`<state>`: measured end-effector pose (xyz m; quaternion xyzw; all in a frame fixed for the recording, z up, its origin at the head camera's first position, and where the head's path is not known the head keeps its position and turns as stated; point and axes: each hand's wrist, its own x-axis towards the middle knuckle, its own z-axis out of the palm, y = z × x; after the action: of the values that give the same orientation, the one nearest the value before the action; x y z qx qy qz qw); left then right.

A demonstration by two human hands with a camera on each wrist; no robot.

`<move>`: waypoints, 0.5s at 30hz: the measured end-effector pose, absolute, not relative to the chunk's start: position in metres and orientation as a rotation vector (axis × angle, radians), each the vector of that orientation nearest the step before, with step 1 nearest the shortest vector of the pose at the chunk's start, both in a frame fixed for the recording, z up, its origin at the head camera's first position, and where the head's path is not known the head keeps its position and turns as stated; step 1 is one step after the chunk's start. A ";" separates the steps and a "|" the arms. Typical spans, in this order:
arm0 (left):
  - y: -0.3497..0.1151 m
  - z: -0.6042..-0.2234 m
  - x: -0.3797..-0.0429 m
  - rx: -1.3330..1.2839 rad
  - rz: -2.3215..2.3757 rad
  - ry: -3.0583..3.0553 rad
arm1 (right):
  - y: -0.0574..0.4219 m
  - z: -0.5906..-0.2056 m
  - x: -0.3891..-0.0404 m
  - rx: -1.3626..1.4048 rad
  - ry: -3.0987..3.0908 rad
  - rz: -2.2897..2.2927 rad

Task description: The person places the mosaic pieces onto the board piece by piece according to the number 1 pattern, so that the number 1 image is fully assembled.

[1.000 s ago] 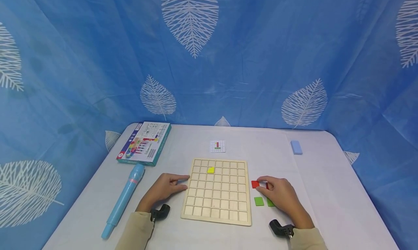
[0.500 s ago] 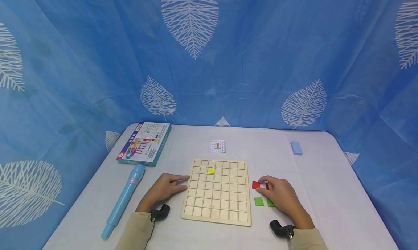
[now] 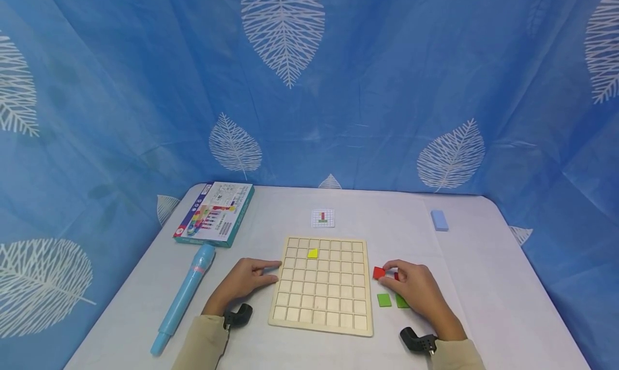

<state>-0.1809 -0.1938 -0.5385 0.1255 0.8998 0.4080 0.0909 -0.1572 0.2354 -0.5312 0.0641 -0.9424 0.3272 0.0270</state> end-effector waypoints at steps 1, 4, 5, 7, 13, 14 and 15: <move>-0.194 -0.538 -0.181 0.375 1.214 2.673 | 0.235 -0.530 -0.157 0.202 -2.906 1.010; -0.194 -0.537 -0.181 0.384 1.221 2.672 | 0.234 -0.528 -0.159 0.227 -2.883 1.004; -0.194 -0.537 -0.181 0.383 1.219 2.673 | 0.234 -0.528 -0.159 0.234 -2.876 1.003; -0.195 -0.537 -0.181 0.383 1.218 2.674 | 0.233 -0.527 -0.160 0.257 -2.858 1.010; -0.195 -0.539 -0.180 0.387 1.219 2.674 | 0.224 -0.526 -0.163 0.328 -2.825 1.001; -0.195 -0.539 -0.181 0.387 1.218 2.674 | 0.222 -0.526 -0.164 0.337 -2.824 0.996; -0.195 -0.539 -0.181 0.385 1.218 2.672 | 0.220 -0.525 -0.165 0.348 -2.820 0.995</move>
<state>-0.1806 -0.1950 -0.5394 0.1293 0.8985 0.4097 0.0899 -0.1653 0.2204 -0.5246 0.1153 -0.9347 0.3297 0.0655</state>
